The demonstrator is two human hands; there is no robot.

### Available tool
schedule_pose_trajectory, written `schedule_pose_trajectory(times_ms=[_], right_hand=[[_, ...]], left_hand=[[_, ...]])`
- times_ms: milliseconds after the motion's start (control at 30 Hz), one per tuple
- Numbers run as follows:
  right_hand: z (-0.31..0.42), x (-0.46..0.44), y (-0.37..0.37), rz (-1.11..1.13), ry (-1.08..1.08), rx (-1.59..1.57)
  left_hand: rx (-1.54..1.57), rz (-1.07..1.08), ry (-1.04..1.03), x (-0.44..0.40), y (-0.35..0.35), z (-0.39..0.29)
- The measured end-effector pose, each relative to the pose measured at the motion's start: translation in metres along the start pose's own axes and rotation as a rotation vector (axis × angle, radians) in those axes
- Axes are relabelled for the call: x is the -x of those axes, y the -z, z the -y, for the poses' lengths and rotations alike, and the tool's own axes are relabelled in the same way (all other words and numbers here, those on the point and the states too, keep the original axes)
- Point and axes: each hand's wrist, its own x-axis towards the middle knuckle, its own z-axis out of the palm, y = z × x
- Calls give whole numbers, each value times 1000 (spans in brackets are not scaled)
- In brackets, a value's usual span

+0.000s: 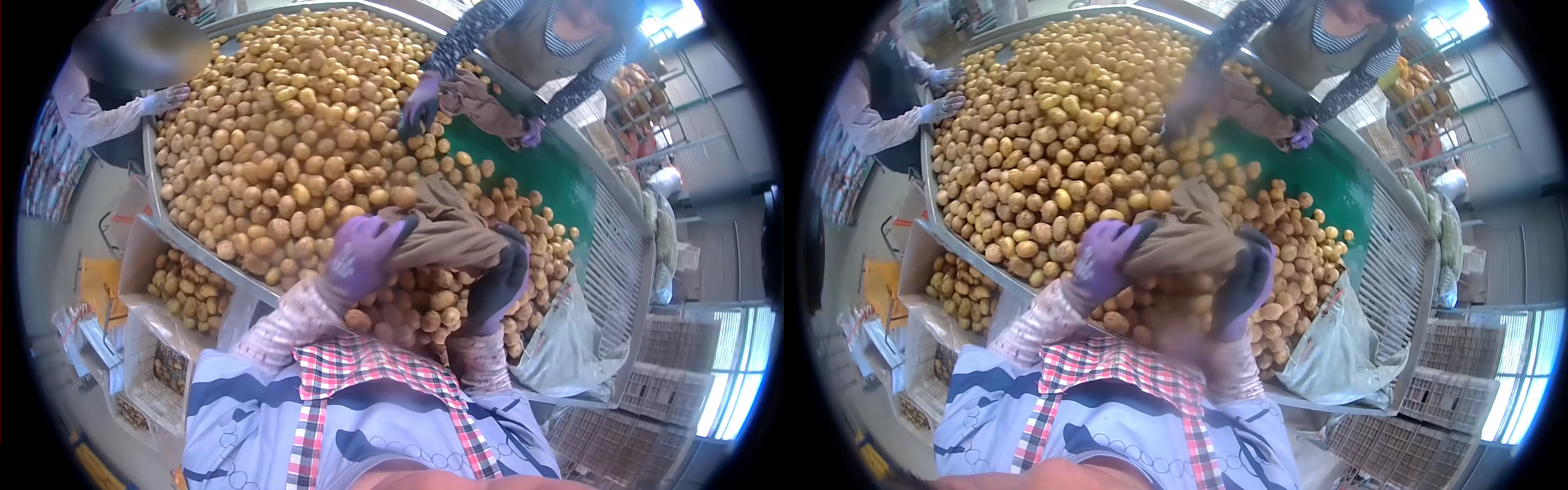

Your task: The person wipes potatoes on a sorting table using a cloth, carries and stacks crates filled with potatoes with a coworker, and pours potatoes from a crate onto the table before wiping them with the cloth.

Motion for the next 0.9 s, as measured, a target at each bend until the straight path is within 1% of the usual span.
schedule_pose_trajectory(times_ms=[33,100,133,167,200,233,300,333,367,433,500,567,600,633,700,733,800,833,867,900], right_hand=[[-1,3,4,-19,147,90],[-105,72,-2,239,70,596],[-156,105,-6,382,82,833],[-144,120,-28,622,60,1074],[-129,132,-51,881,88,1277],[-150,141,-64,647,150,926],[-173,123,-95,473,267,897],[-168,92,-108,549,180,868],[-167,50,-122,630,101,841],[-206,1,-154,583,260,1015],[-207,-54,-182,534,173,984],[-217,-113,-203,650,84,996],[-224,-139,-211,635,71,934],[-228,-152,-210,630,58,875],[-215,-149,-205,684,8,861],[-209,-145,-204,705,-14,848],[-215,-98,-180,658,119,741],[-183,-80,-159,765,58,825],[-183,-52,-144,759,45,816],[-170,-37,-121,800,49,684]], left_hand=[[-60,-37,44,6,0,2],[-185,-127,135,24,-1,12],[-324,-53,193,45,-18,28],[-465,22,249,72,-49,51],[-438,339,426,87,-62,58],[-391,345,421,92,-75,76],[-298,336,411,49,-64,91],[-402,262,366,32,-72,107],[-302,296,365,13,-74,122],[-524,130,205,-16,-108,169],[-274,114,295,-76,-90,172],[-325,12,343,-117,-106,186],[-393,43,447,-134,-117,193],[-422,36,493,-142,-124,192],[-336,194,572,-146,-107,176],[-219,167,579,-136,-107,180],[-244,274,513,-95,-92,174],[-265,322,485,-74,-83,167],[-272,294,437,-53,-78,159],[-276,273,389,-31,-73,150]])
